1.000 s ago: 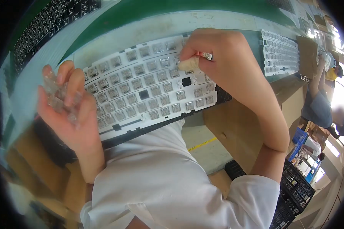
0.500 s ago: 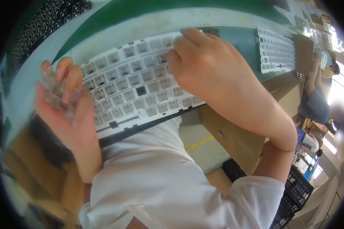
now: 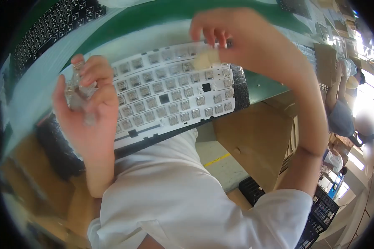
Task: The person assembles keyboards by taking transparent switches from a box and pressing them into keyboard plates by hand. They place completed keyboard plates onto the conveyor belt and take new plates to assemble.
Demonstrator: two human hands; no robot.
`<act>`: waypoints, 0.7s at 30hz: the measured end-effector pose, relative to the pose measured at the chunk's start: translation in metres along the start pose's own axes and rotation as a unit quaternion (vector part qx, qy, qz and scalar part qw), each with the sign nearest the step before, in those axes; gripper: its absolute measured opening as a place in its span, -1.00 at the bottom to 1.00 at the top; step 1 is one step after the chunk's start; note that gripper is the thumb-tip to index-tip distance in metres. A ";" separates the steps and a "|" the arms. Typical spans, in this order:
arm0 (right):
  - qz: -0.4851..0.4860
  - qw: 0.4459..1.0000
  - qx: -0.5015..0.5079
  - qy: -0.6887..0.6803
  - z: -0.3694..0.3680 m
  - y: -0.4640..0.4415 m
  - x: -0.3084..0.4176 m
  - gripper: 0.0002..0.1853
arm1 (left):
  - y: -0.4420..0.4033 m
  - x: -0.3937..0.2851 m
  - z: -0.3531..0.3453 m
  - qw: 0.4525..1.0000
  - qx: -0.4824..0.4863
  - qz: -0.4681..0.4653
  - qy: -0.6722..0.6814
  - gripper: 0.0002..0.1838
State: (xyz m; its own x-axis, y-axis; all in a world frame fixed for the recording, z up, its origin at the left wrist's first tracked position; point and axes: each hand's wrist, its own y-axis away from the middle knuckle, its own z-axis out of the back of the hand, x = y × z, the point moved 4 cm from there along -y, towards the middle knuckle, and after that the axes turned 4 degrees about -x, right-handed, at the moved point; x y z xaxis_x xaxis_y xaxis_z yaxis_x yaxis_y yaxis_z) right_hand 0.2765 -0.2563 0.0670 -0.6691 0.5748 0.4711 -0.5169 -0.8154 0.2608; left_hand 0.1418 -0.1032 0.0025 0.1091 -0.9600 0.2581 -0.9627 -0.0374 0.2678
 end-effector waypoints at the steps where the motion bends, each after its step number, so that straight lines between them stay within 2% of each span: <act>1: 0.004 0.996 -0.088 -0.004 0.011 0.005 0.016 -0.78 | 0.001 0.001 0.000 1.000 -0.010 0.000 0.004 -0.69; 3: 0.045 0.962 -0.269 -0.025 0.020 0.021 0.036 -0.76 | 0.002 0.003 -0.001 0.999 -0.031 -0.001 0.009 -0.68; 6: 0.160 0.942 -0.278 -0.093 -0.009 0.026 0.067 -0.76 | 0.004 0.007 -0.001 0.997 -0.077 -0.026 0.003 -0.69; 7: 0.198 0.934 -0.277 -0.109 -0.020 0.025 0.076 -0.76 | 0.005 0.006 -0.001 0.996 -0.071 -0.026 -0.041 -0.69; 9: 0.208 0.925 -0.290 -0.130 -0.041 0.020 0.089 -0.74 | 0.006 0.008 -0.008 0.987 -0.097 -0.061 -0.111 -0.68; 10: 0.182 0.923 -0.304 -0.148 -0.050 0.018 0.098 -0.73 | 0.007 0.009 -0.009 0.980 -0.110 -0.078 -0.145 -0.67; 14: 0.138 0.905 -0.334 -0.224 -0.071 0.013 0.097 -0.73 | 0.004 0.014 -0.010 0.968 -0.041 -0.120 -0.217 -0.63; 20: 0.112 0.905 -0.259 -0.319 -0.076 0.021 0.078 -0.70 | -0.002 0.021 0.003 0.972 -0.046 -0.133 -0.186 -0.61; 21: 0.114 0.886 -0.238 -0.382 -0.078 0.022 0.071 -0.70 | -0.002 0.022 0.003 0.973 -0.055 -0.139 -0.176 -0.62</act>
State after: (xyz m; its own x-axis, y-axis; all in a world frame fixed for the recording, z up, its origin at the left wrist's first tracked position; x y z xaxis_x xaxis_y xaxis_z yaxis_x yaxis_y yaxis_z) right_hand 0.1765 -0.2283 0.0404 -0.3227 0.0356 0.9458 -0.7031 -0.6781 -0.2143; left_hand 0.1457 -0.1252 0.0054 0.2522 -0.9532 -0.1668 -0.8738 -0.2983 0.3839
